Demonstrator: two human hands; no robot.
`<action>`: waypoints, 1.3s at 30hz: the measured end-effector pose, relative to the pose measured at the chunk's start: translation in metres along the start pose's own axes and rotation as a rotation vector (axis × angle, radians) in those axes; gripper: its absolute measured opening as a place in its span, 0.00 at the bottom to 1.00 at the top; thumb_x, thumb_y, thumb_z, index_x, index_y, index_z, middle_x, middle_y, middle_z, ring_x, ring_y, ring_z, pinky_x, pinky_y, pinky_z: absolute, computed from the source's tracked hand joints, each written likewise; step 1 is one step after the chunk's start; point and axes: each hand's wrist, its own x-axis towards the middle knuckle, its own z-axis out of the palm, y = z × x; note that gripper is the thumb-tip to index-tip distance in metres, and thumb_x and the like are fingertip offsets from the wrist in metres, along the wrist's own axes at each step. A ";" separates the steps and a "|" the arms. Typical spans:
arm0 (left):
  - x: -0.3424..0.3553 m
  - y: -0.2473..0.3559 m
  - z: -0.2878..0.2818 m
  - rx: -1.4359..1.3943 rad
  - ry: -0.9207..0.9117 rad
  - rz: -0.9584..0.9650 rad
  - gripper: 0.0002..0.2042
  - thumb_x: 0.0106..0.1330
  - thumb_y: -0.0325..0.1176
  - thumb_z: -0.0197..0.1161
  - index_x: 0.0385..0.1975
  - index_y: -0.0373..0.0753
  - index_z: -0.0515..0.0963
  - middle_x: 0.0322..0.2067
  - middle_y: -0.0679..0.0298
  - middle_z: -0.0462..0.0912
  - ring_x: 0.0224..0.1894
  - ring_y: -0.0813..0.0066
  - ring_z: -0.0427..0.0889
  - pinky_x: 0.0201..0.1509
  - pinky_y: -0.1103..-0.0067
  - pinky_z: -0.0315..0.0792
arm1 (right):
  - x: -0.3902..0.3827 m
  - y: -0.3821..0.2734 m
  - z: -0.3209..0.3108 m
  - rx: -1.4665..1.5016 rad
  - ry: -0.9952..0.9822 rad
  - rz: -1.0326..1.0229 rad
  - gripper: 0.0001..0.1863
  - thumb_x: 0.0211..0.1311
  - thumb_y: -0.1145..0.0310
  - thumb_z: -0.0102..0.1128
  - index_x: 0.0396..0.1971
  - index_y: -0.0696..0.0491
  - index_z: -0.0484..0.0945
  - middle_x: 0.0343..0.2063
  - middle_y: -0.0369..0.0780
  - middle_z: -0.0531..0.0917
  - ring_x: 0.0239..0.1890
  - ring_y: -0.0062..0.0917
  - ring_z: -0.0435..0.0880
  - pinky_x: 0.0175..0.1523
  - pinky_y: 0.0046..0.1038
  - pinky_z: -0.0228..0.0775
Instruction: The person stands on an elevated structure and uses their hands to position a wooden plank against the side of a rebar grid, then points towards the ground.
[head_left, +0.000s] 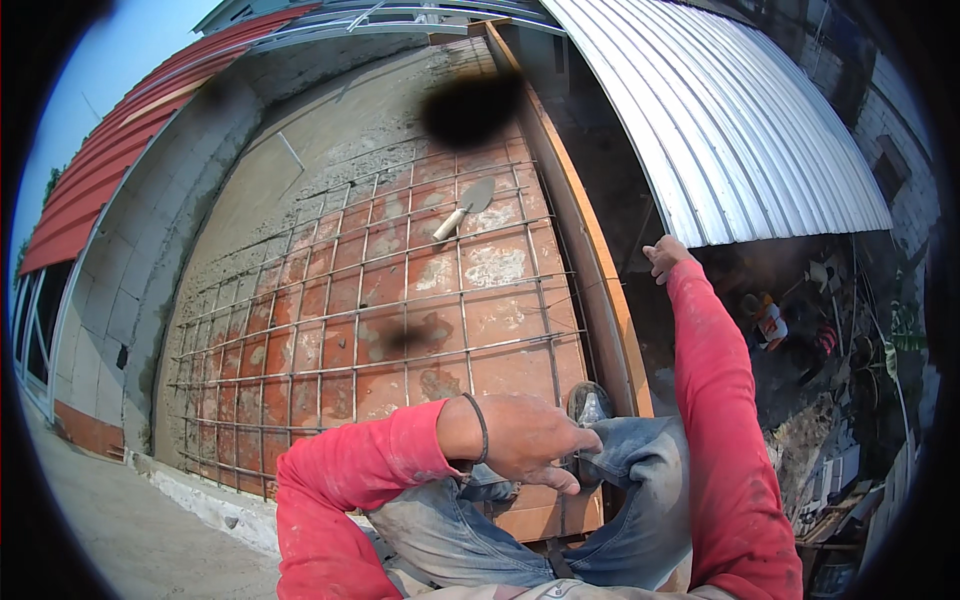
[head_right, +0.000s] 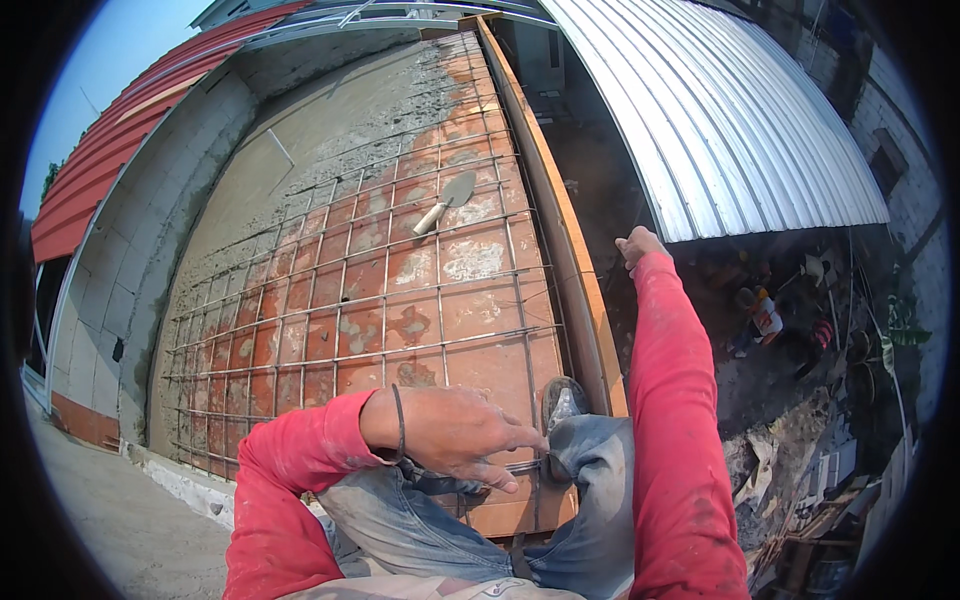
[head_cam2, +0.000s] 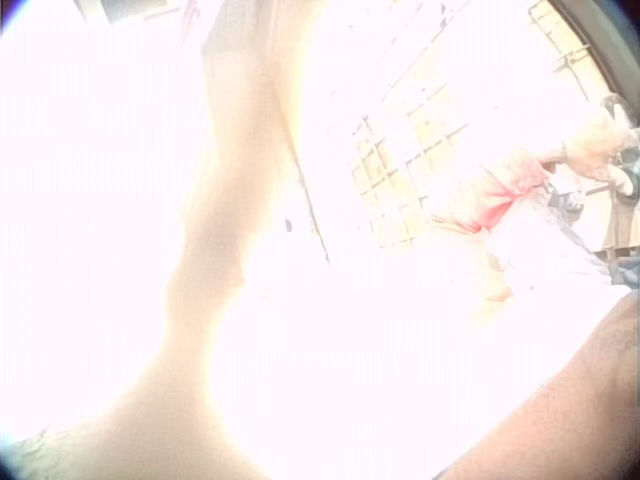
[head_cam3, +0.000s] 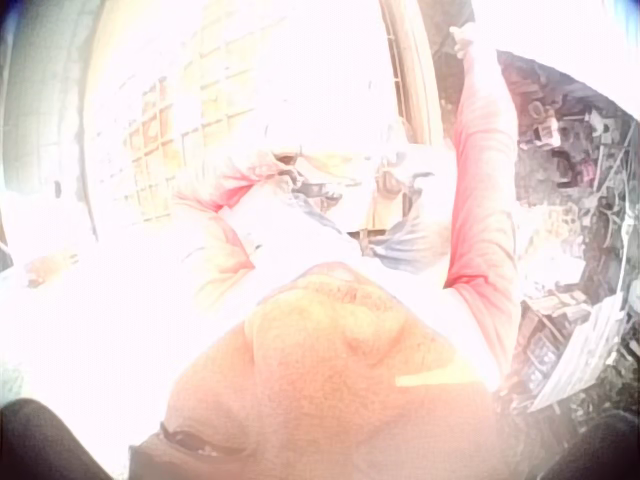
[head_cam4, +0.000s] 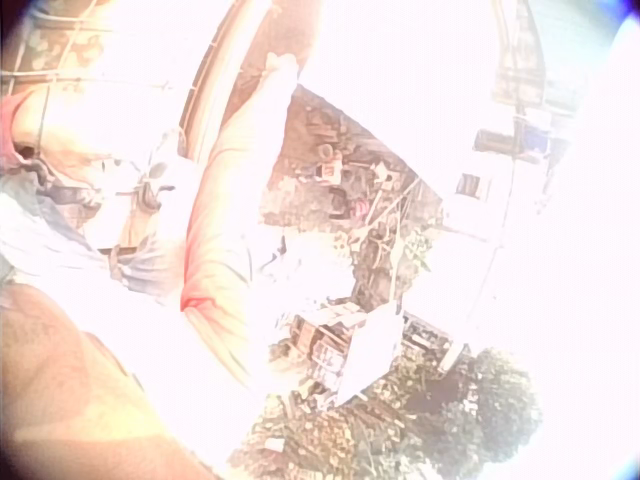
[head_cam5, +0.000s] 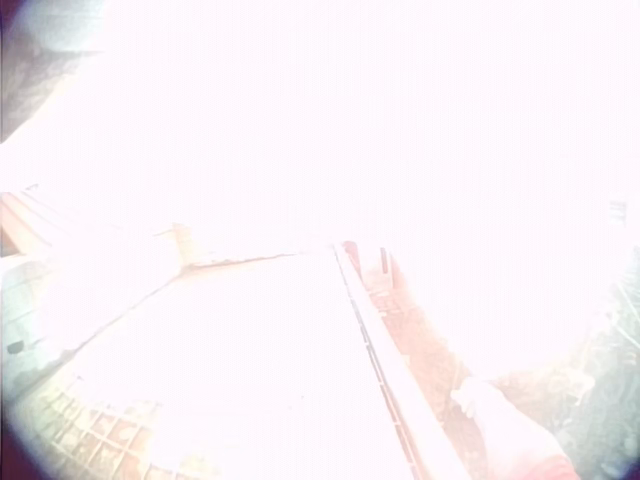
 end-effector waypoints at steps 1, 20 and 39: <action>0.000 0.000 0.000 0.019 -0.026 0.001 0.30 0.70 0.55 0.55 0.63 0.38 0.66 0.44 0.43 0.81 0.46 0.40 0.80 0.50 0.56 0.73 | 0.001 0.001 0.000 -0.001 0.000 0.000 0.23 0.73 0.53 0.52 0.43 0.62 0.80 0.33 0.49 0.88 0.36 0.40 0.90 0.38 0.38 0.82; -0.002 0.001 0.002 -0.008 0.013 -0.007 0.29 0.67 0.54 0.59 0.56 0.35 0.70 0.38 0.42 0.82 0.46 0.40 0.80 0.49 0.56 0.73 | -0.002 -0.007 0.006 0.047 0.120 -0.051 0.18 0.64 0.62 0.65 0.24 0.63 0.80 0.21 0.44 0.82 0.20 0.30 0.83 0.25 0.32 0.75; 0.001 -0.003 0.006 -0.008 0.045 0.040 0.28 0.67 0.53 0.60 0.56 0.35 0.70 0.38 0.43 0.82 0.46 0.40 0.80 0.48 0.55 0.73 | 0.028 0.015 0.010 -0.076 0.300 -0.140 0.19 0.63 0.58 0.67 0.21 0.59 0.82 0.17 0.45 0.83 0.22 0.33 0.87 0.28 0.32 0.78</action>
